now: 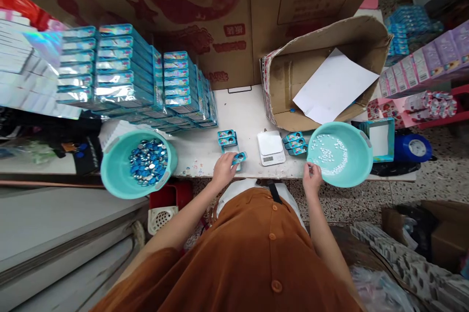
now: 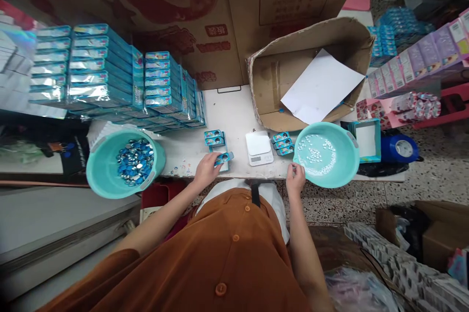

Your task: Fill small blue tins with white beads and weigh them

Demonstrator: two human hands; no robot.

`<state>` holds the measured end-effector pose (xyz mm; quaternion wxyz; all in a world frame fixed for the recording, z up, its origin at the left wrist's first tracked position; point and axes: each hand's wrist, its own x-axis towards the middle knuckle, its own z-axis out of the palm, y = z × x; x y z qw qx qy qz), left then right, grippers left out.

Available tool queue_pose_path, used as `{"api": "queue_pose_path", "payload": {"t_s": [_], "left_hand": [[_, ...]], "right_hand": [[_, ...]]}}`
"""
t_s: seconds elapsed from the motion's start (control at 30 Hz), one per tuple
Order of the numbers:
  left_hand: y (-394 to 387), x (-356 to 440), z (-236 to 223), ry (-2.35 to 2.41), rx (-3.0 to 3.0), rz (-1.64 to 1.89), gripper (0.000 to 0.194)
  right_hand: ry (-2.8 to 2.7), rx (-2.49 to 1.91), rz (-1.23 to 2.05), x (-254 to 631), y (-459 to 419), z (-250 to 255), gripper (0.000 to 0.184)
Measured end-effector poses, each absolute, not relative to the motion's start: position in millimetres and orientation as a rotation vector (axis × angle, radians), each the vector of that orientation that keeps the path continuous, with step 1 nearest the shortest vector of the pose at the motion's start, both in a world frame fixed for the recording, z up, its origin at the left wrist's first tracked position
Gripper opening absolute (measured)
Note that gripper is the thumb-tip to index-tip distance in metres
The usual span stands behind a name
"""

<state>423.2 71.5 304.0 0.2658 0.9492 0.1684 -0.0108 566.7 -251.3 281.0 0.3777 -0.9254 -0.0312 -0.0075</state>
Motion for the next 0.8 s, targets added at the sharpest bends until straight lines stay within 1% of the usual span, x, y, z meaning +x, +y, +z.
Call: {"api": "queue_pose_path", "payload": {"t_s": [0.13,0.33,0.57,0.8], "left_hand": [[101.3,407.5,287.1,0.558,2.626,-0.081,0.037],[123.5,427.0,258.9,0.587,2.636,-0.052,0.037],[130.6,432.0,249.5,0.447,2.616,0.003,0.037],[127.4,417.9,237.4,0.619,2.682,0.012,0.041]], "right_hand": [[-0.141,-2.349,0.003,569.7,-240.8,283.4,0.030],[-0.174,-2.360,0.027,572.0,-235.2,290.9,0.029],[-0.108,-2.400,0.005,564.8,-249.7,295.4,0.030],[-0.044,-2.410,0.014,559.2,-266.8,295.3,0.031]]}}
